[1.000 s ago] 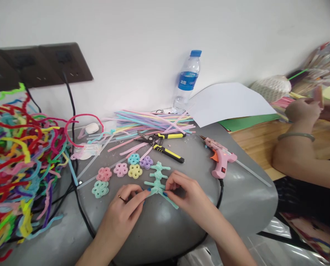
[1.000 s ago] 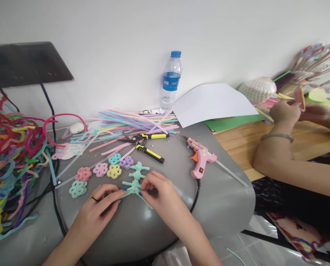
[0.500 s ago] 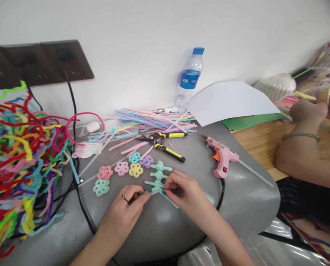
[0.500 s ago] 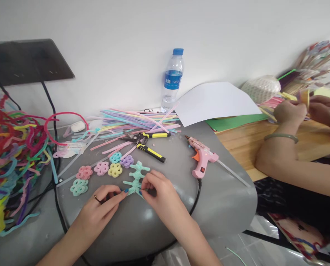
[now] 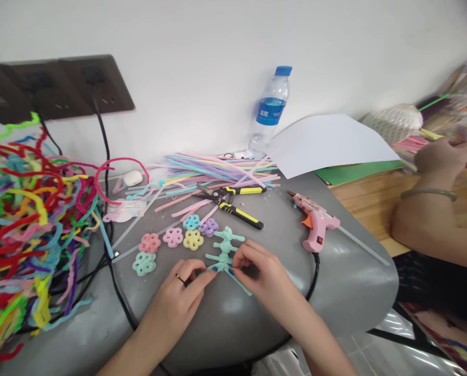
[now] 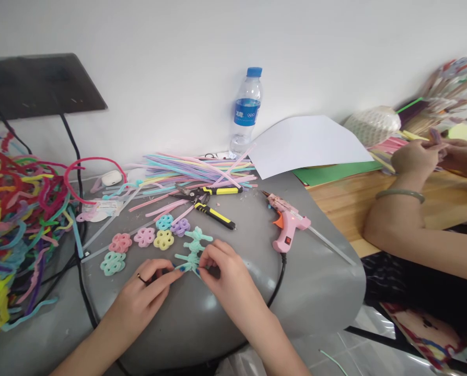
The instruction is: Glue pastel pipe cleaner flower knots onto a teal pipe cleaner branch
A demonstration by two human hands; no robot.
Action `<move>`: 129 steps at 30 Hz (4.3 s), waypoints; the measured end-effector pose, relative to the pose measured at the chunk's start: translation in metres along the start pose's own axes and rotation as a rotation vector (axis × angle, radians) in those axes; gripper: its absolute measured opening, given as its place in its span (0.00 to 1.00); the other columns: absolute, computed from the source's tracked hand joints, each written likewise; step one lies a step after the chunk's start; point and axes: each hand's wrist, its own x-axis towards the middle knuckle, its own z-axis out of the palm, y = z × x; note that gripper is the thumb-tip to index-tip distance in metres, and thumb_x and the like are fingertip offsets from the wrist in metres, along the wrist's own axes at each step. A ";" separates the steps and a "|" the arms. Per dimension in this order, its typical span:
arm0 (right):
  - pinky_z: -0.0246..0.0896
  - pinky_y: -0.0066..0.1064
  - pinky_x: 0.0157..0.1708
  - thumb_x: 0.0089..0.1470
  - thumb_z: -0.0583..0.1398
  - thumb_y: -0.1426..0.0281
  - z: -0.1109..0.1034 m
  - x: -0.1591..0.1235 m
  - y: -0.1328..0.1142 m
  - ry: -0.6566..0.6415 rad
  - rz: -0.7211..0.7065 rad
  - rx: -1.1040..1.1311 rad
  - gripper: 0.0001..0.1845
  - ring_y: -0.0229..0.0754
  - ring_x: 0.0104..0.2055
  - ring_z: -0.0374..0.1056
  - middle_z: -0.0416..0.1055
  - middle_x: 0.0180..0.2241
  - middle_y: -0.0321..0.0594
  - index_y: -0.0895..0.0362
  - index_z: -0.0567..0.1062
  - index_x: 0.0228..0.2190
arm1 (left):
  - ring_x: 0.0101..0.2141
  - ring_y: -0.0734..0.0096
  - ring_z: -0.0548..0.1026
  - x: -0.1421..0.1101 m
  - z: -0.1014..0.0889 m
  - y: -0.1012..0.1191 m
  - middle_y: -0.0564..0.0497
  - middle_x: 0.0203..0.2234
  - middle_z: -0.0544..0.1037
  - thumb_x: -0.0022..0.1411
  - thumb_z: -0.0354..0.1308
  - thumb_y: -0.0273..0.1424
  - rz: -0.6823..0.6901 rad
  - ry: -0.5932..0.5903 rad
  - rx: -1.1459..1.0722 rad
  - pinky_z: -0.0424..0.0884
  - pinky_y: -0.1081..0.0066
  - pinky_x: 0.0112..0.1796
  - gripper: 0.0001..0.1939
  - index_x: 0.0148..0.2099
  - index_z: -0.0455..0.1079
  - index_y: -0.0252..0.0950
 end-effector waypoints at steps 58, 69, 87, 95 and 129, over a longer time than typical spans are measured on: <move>0.60 0.28 0.28 0.48 0.57 0.77 0.000 0.031 0.006 0.021 0.050 -0.042 0.06 0.39 0.28 0.64 0.66 0.26 0.35 0.54 0.70 0.25 | 0.43 0.60 0.68 0.011 0.009 -0.010 0.44 0.45 0.70 0.60 0.48 0.13 -0.072 0.017 0.329 0.73 0.62 0.43 0.29 0.58 0.70 0.41; 0.58 0.27 0.27 0.47 0.58 0.77 0.001 0.033 0.005 0.037 0.067 -0.057 0.06 0.38 0.26 0.62 0.65 0.25 0.34 0.54 0.70 0.24 | 0.43 0.62 0.70 0.020 -0.010 -0.017 0.45 0.43 0.68 0.61 0.48 0.12 0.004 -0.104 0.242 0.75 0.65 0.42 0.28 0.58 0.69 0.38; 0.56 0.26 0.27 0.46 0.58 0.79 0.004 0.035 0.007 0.037 0.093 -0.052 0.07 0.38 0.26 0.61 0.65 0.25 0.33 0.54 0.70 0.23 | 0.39 0.67 0.71 0.040 -0.024 -0.028 0.50 0.38 0.68 0.71 0.46 0.22 0.065 -0.260 0.252 0.71 0.71 0.37 0.17 0.52 0.71 0.42; 0.56 0.29 0.27 0.56 0.57 0.70 -0.007 0.029 0.002 0.019 0.112 0.030 0.05 0.39 0.27 0.60 0.63 0.24 0.33 0.55 0.70 0.28 | 0.50 0.63 0.73 0.036 -0.033 -0.034 0.46 0.47 0.72 0.66 0.51 0.18 0.032 -0.205 0.030 0.72 0.66 0.49 0.21 0.58 0.65 0.39; 0.63 0.26 0.29 0.62 0.56 0.76 0.023 -0.024 0.005 0.238 -0.089 -0.249 0.10 0.39 0.30 0.69 0.71 0.33 0.39 0.54 0.77 0.40 | 0.45 0.64 0.72 0.032 -0.030 -0.041 0.48 0.40 0.71 0.68 0.50 0.17 0.157 -0.240 0.062 0.73 0.67 0.46 0.18 0.55 0.68 0.37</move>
